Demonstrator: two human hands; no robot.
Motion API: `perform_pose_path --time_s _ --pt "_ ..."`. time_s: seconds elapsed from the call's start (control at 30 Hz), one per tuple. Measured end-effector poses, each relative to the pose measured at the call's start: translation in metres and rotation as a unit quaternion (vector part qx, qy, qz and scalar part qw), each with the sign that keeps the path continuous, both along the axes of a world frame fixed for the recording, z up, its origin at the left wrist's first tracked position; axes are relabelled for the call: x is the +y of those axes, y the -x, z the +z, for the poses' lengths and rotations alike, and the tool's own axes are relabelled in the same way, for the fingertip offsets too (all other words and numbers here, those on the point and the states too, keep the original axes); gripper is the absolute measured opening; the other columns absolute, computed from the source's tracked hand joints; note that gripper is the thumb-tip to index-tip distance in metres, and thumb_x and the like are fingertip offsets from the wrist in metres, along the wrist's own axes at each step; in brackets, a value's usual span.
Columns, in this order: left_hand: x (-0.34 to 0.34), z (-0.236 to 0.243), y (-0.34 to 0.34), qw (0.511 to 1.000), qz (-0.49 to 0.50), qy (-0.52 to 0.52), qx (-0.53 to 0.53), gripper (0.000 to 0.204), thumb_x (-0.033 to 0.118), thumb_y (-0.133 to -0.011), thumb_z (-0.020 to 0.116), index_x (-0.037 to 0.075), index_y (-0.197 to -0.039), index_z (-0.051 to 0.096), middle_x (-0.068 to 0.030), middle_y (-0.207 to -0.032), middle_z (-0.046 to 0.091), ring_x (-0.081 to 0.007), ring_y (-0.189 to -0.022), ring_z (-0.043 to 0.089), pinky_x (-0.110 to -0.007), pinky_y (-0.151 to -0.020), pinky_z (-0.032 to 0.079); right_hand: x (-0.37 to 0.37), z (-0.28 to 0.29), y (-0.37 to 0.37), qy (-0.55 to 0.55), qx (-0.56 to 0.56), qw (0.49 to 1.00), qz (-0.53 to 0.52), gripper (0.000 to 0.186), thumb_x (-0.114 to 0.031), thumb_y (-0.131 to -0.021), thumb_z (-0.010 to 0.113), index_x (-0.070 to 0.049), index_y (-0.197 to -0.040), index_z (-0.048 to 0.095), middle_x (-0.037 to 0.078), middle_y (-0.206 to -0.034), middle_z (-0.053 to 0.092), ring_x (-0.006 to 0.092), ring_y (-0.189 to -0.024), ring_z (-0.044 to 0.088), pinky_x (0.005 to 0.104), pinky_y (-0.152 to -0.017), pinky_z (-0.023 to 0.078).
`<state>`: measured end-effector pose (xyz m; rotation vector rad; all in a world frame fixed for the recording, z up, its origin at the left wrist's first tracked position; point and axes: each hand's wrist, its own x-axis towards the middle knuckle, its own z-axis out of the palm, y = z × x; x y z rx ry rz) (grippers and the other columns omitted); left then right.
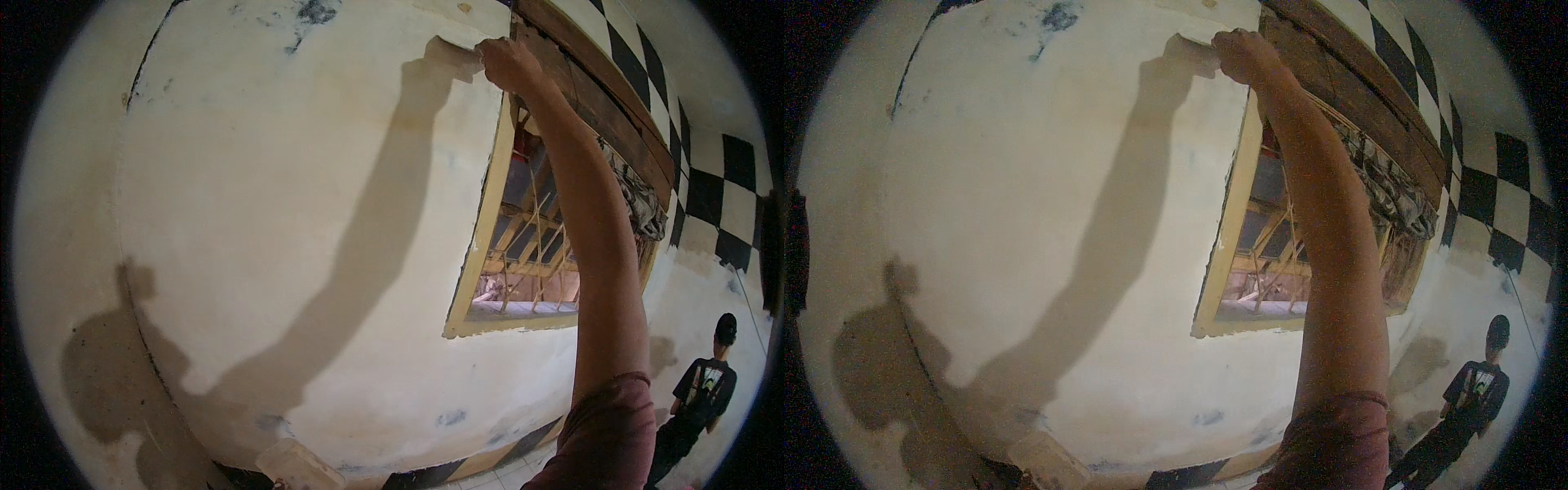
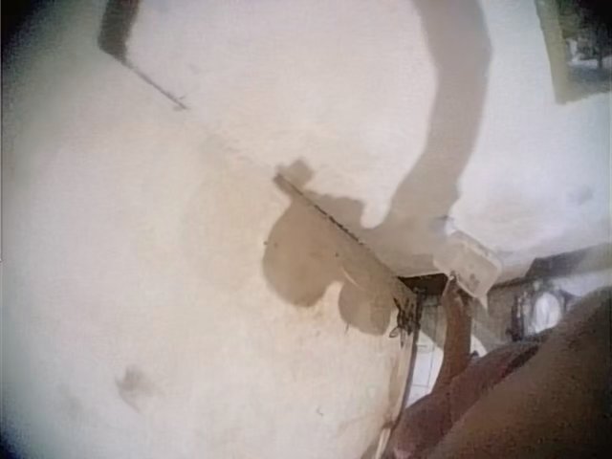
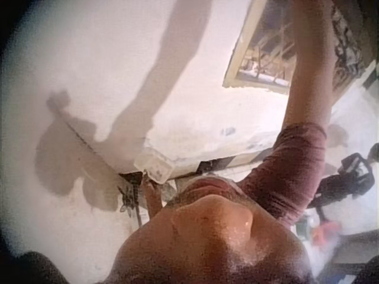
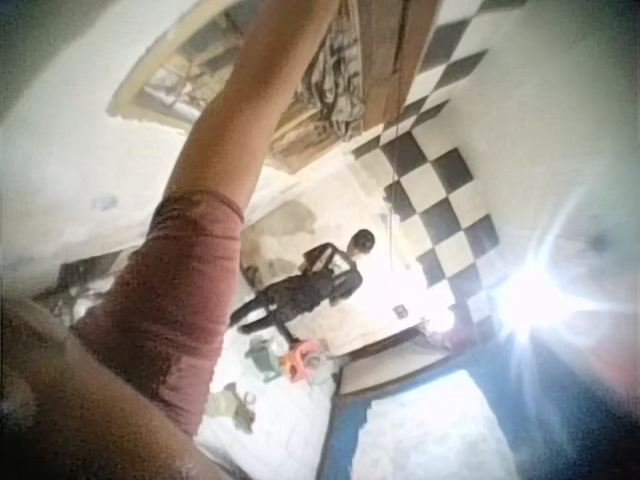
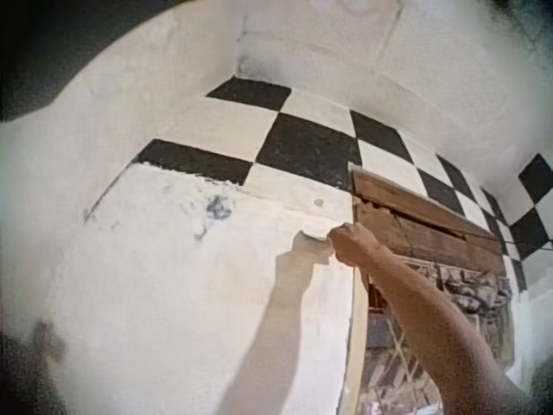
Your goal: The person applies white putty to an interior wall using a putty knife. They repeatedly scoop the material from a plastic container and spread it in thin layers over various spots on the wall surface.
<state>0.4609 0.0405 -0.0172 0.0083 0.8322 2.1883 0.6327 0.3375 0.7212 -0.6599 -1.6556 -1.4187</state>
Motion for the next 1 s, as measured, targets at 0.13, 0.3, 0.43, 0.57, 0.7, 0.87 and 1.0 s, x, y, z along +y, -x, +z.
perform_pose_path --time_s 0.13,0.3,0.43,0.57,0.7,0.87,1.0 --pt "-0.003 0.002 -0.002 1.0 0.012 0.006 -0.003 0.04 0.023 -0.09 0.056 -0.001 -0.121 0.052 -0.0145 -0.111 0.061 -0.0302 -0.102 0.059 -0.045 -0.086 0.051 -0.005 -0.024 -0.007 0.036 -0.014 0.999 -0.029 0.028 -0.007 -0.076 0.06 -0.006 -0.104 0.062 0.018 -0.095 0.066 0.0357 -0.091 0.065 0.0461 -0.078 0.054" --pt "-0.004 0.009 -0.011 0.998 0.04 0.026 0.03 0.044 0.027 -0.09 0.056 0.0 -0.124 0.05 -0.0144 -0.115 0.059 -0.0304 -0.105 0.058 -0.046 -0.086 0.051 -0.001 -0.047 -0.013 0.043 -0.028 0.999 -0.005 0.026 -0.005 -0.075 0.059 -0.004 -0.1 0.064 0.018 -0.093 0.066 0.0357 -0.087 0.065 0.0449 -0.076 0.053" --pt "-0.001 -0.004 -0.004 1.0 -0.002 -0.003 0.012 0.046 0.031 -0.09 0.056 -0.001 -0.124 0.05 -0.0144 -0.117 0.058 -0.0301 -0.106 0.057 -0.046 -0.087 0.05 0.009 -0.072 -0.017 0.011 -0.049 0.997 0.053 0.025 -0.002 -0.075 0.056 -0.002 -0.098 0.065 0.019 -0.089 0.066 0.0357 -0.085 0.065 0.0431 -0.074 0.053" --pt "0.003 -0.008 -0.004 1.0 -0.008 -0.017 0.012 0.047 0.031 -0.09 0.057 -0.001 -0.124 0.049 -0.0142 -0.116 0.059 -0.0298 -0.105 0.057 -0.046 -0.086 0.051 0.014 -0.112 -0.008 0.025 -0.051 0.998 0.027 0.019 -0.003 -0.076 0.057 -0.003 -0.092 0.065 0.015 -0.091 0.063 0.0316 -0.083 0.065 0.0404 -0.073 0.054" --pt "0.002 -0.009 0.0 0.999 -0.003 -0.033 0.019 0.047 0.031 -0.09 0.058 -0.001 -0.124 0.049 -0.014 -0.115 0.059 -0.0296 -0.104 0.058 -0.046 -0.086 0.051 0.019 -0.177 0.001 -0.005 -0.072 0.997 0.041 0.019 -0.005 -0.083 0.052 -0.007 -0.097 0.066 0.013 -0.098 0.061 0.0285 -0.083 0.065 0.0369 -0.07 0.058" --pt "0.006 -0.023 0.002 0.998 0.002 -0.055 0.026 0.048 0.031 -0.089 0.059 0.0 -0.124 0.048 -0.0137 -0.114 0.059 -0.0292 -0.103 0.058 -0.046 -0.085 0.051 0.005 -0.126 -0.035 0.062 0.029 0.987 0.147 0.031 -0.005 -0.08 0.048 -0.009 -0.106 0.065 0.019 -0.093 0.066 0.0348 -0.084 0.066 0.0444 -0.077 0.054" --pt "-0.01 -0.009 0.0 0.999 -0.035 -0.04 -0.007 0.045 0.027 -0.088 0.059 0.0 -0.123 0.048 -0.0132 -0.114 0.059 -0.029 -0.101 0.058 -0.046 -0.085 0.051 -0.001 -0.06 -0.022 0.0 0.041 0.994 0.103 0.034 -0.007 -0.082 0.052 -0.009 -0.115 0.06 0.017 -0.091 0.067 0.0352 -0.089 0.065 0.0454 -0.079 0.052"
